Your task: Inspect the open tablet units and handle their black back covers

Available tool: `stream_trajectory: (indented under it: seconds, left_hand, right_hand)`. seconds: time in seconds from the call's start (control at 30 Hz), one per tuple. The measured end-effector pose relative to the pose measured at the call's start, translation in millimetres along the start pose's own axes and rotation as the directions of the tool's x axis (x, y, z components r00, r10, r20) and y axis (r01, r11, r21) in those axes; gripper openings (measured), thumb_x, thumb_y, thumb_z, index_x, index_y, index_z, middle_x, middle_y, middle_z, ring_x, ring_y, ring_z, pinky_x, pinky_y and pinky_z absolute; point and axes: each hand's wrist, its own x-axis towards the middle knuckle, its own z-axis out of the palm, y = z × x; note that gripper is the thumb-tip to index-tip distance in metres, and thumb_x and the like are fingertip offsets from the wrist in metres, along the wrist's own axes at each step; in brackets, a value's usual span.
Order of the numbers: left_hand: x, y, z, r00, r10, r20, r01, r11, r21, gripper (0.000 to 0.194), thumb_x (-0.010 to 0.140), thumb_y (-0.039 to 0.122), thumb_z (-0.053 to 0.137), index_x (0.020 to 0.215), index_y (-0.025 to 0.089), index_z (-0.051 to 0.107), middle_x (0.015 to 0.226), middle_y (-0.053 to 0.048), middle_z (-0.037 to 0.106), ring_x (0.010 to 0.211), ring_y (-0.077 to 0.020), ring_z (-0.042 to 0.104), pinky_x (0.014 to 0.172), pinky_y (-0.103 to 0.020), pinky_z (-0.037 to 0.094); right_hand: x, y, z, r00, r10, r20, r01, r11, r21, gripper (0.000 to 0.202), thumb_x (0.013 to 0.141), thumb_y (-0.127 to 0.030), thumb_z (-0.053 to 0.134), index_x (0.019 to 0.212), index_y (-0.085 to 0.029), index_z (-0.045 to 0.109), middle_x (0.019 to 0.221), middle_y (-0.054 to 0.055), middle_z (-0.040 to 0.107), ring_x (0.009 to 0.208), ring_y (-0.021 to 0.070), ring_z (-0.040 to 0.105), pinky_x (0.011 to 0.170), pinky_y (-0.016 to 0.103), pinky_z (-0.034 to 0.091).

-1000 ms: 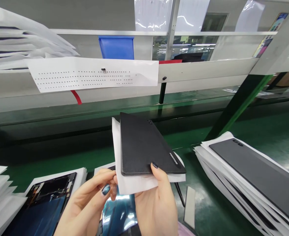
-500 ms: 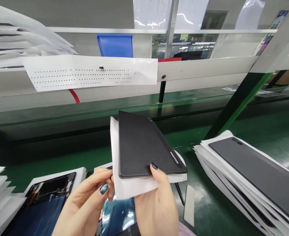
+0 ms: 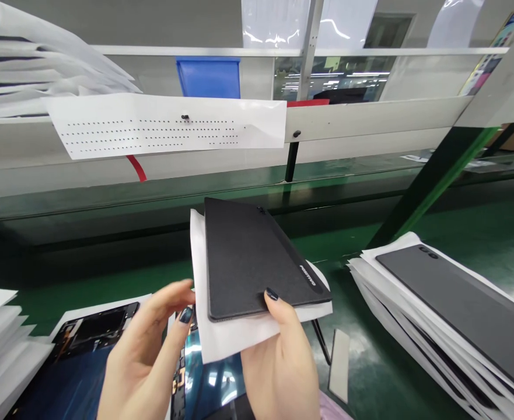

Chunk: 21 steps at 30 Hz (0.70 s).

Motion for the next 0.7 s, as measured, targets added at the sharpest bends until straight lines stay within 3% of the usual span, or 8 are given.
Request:
stream_trajectory:
  seconds: [0.07, 0.13, 0.27, 0.43, 0.57, 0.7]
  left_hand:
    - [1.4, 0.2, -1.8, 0.993, 0.065, 0.095, -0.067, 0.998, 0.018, 0.014, 0.095, 0.032, 0.064, 0.1, 0.032, 0.076, 0.104, -0.001, 0.071, 0.1, -0.021, 0.065, 0.086, -0.026, 0.047]
    - [3.1, 1.7, -5.3, 0.981, 0.118, 0.153, -0.119, 0.993, -0.003, 0.016, 0.094, 0.026, 0.063, 0.093, 0.032, 0.078, 0.095, 0.0, 0.072, 0.089, -0.02, 0.065, 0.081, -0.027, 0.048]
    - [5.2, 4.9, -17.5, 0.967, 0.136, 0.217, -0.161, 0.982, 0.103, 0.018, 0.093, 0.021, 0.062, 0.093, 0.029, 0.078, 0.091, -0.002, 0.072, 0.081, -0.0198, 0.063, 0.072, -0.026, 0.047]
    - [4.1, 8.5, -31.0, 0.925, 0.115, 0.363, -0.217, 0.943, 0.254, 0.018, 0.093, 0.017, 0.058, 0.084, 0.025, 0.071, 0.083, 0.0, 0.068, 0.077, -0.0176, 0.06, 0.073, -0.026, 0.045]
    - [5.1, 12.3, -31.5, 0.932, 0.051, 0.358, -0.138, 0.965, 0.222, 0.019, 0.095, 0.021, 0.059, 0.08, 0.027, 0.069, 0.08, 0.004, 0.066, 0.078, -0.0152, 0.059, 0.072, -0.021, 0.046]
    - [5.9, 11.5, -27.2, 0.935, -0.032, 0.354, -0.062, 0.966, 0.252, 0.02, 0.093, 0.022, 0.06, 0.073, 0.025, 0.064, 0.075, 0.005, 0.064, 0.073, -0.0144, 0.058, 0.068, -0.02, 0.046]
  right_hand:
    - [1.8, 2.1, 1.5, 1.0, 0.004, 0.005, -0.004, 1.0, -0.007, 0.01, 0.083, -0.033, 0.076, 0.083, -0.023, 0.077, 0.103, 0.005, 0.081, 0.114, 0.0278, 0.071, 0.097, 0.052, 0.058]
    - [3.6, 4.1, 2.3, 1.0, 0.014, 0.007, -0.014, 1.0, -0.02, 0.005, 0.08, -0.028, 0.077, 0.076, -0.026, 0.076, 0.092, 0.001, 0.081, 0.113, 0.0266, 0.071, 0.099, 0.049, 0.058]
    - [5.2, 5.1, 2.5, 0.997, 0.075, 0.001, -0.075, 0.996, -0.054, 0.017, 0.073, -0.018, 0.078, 0.064, -0.031, 0.074, 0.068, -0.004, 0.077, 0.108, 0.0294, 0.073, 0.097, 0.045, 0.06]
    - [0.7, -2.4, -10.6, 0.963, 0.268, 0.008, -0.265, 0.955, -0.132, 0.007, 0.068, -0.019, 0.082, 0.067, -0.024, 0.077, 0.072, 0.002, 0.078, 0.087, 0.0329, 0.077, 0.08, 0.043, 0.065]
    - [-1.1, -5.3, -29.1, 0.892, 0.452, 0.026, -0.429, 0.862, -0.268, 0.012, 0.069, -0.033, 0.085, 0.069, -0.021, 0.081, 0.07, 0.005, 0.077, 0.073, 0.0325, 0.076, 0.065, 0.04, 0.066]
    - [-0.1, 0.7, -35.0, 0.893, 0.45, 0.015, -0.433, 0.868, -0.242, 0.022, 0.067, -0.039, 0.088, 0.081, -0.023, 0.084, 0.081, 0.007, 0.08, 0.082, 0.0357, 0.077, 0.079, 0.046, 0.066]
